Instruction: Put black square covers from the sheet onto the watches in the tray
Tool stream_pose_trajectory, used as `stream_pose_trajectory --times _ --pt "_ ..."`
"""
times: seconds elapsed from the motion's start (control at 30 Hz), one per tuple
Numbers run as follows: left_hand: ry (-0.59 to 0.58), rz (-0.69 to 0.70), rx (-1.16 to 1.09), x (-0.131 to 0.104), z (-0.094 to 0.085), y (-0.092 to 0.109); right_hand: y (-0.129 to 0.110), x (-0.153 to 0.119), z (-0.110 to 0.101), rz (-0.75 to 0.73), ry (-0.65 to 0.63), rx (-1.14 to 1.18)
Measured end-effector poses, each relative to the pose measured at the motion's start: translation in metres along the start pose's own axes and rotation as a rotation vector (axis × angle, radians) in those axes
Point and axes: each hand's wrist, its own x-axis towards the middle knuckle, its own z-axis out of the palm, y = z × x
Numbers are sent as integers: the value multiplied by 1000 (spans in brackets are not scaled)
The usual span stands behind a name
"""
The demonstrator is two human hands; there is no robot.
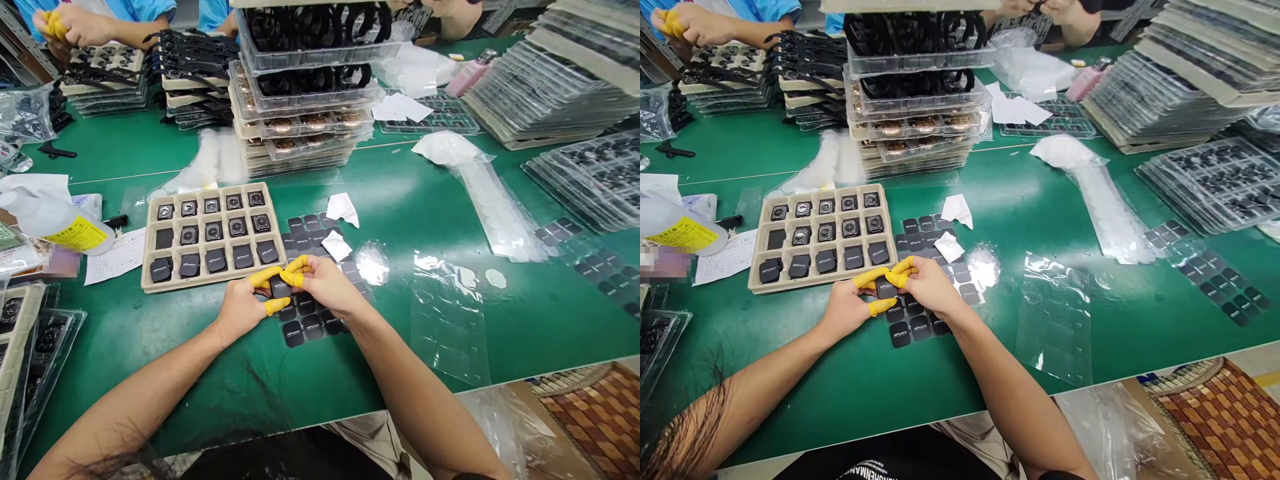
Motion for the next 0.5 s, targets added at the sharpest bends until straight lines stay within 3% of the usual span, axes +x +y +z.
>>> stream_pose_trajectory --times 0.33,0.5 --pt "-4 -57 -14 0 0 -1 6 0 -1 -54 -18 -122" --pt "2 -42 -15 1 -1 -3 2 -5 -3 -101 -42 -339"
